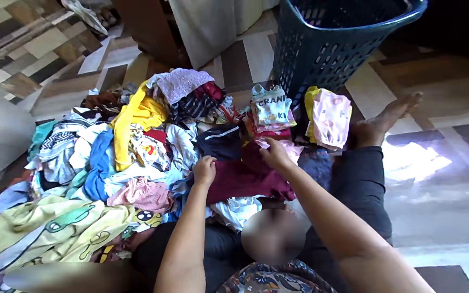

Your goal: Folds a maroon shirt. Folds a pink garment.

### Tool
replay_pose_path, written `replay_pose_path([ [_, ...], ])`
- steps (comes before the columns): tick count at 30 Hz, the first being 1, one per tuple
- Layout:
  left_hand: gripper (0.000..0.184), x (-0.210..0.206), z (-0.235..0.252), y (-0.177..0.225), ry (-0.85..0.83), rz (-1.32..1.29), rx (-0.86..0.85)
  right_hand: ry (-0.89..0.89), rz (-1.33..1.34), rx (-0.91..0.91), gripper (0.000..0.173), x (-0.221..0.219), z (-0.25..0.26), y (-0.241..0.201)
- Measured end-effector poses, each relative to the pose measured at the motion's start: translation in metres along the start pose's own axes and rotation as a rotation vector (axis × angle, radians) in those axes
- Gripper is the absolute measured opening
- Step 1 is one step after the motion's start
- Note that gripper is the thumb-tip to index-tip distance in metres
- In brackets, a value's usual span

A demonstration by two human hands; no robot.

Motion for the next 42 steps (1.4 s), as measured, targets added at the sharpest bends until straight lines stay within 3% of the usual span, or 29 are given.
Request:
replay_pose_path([
  [4, 0.035, -0.011, 0.016, -0.006, -0.135, 0.127, 0.101, -0.054, 0.013, -0.195, 0.061, -0.025, 0.019, 0.014],
  [7, 0.038, -0.012, 0.021, -0.013, -0.183, 0.189, 0.159, -0.086, -0.049, -0.268, 0.054, -0.029, 0.021, 0.02],
  [11, 0.039, -0.006, 0.026, -0.016, -0.178, 0.198, 0.229, -0.083, 0.004, -0.232, 0.034, -0.027, 0.021, 0.028],
  [14, 0.028, 0.002, 0.024, -0.021, -0.144, 0.086, 0.242, -0.007, 0.118, -0.121, 0.029, -0.016, 0.001, 0.025],
  [18, 0.024, 0.019, 0.0, -0.03, 0.007, -0.095, 0.164, 0.172, 0.092, 0.274, 0.014, -0.004, -0.031, 0.044],
  [20, 0.021, 0.022, -0.022, -0.032, 0.09, -0.135, 0.13, 0.199, 0.065, 0.349, 0.01, -0.005, -0.049, 0.054],
  [24, 0.023, 0.006, -0.053, -0.035, -0.027, 0.007, 0.161, 0.054, -0.242, 0.231, 0.024, -0.013, -0.072, 0.072],
  [28, 0.033, 0.004, -0.059, -0.033, -0.251, 0.112, 0.296, 0.0, -0.241, 0.056, 0.029, -0.008, -0.075, 0.057],
  [31, 0.031, 0.013, -0.062, -0.023, -0.14, 0.051, 0.351, 0.086, -0.097, 0.029, 0.028, -0.003, -0.07, 0.053],
  [33, 0.028, 0.012, -0.064, -0.009, 0.045, -0.015, 0.262, 0.191, -0.009, -0.016, 0.039, -0.005, -0.065, 0.053],
  [34, 0.027, 0.009, -0.065, 0.002, 0.092, -0.056, 0.189, 0.21, 0.016, -0.08, 0.057, -0.006, -0.063, 0.051],
  [36, 0.028, -0.004, -0.066, 0.028, 0.069, -0.12, 0.034, 0.16, 0.009, -0.23, 0.086, -0.011, -0.058, 0.051],
  [37, 0.03, -0.015, -0.066, 0.041, 0.025, -0.151, -0.038, 0.117, -0.019, -0.285, 0.092, -0.014, -0.056, 0.051],
  [39, 0.039, -0.039, -0.067, 0.061, -0.072, -0.2, -0.155, 0.031, -0.071, -0.347, 0.084, -0.015, -0.053, 0.046],
  [42, 0.071, -0.074, -0.071, 0.071, -0.255, -0.173, -0.221, 0.015, -0.062, -0.269, 0.054, -0.016, -0.055, 0.036],
])
Point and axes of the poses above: each hand's wrist, its own z-axis towards the middle knuckle, its own x-axis out of the back of the hand, y = z × x, the point moved 2 cm from there along z, towards the middle knuckle, and after that the axes turned 7 degrees about x, right-handed, at the moved point
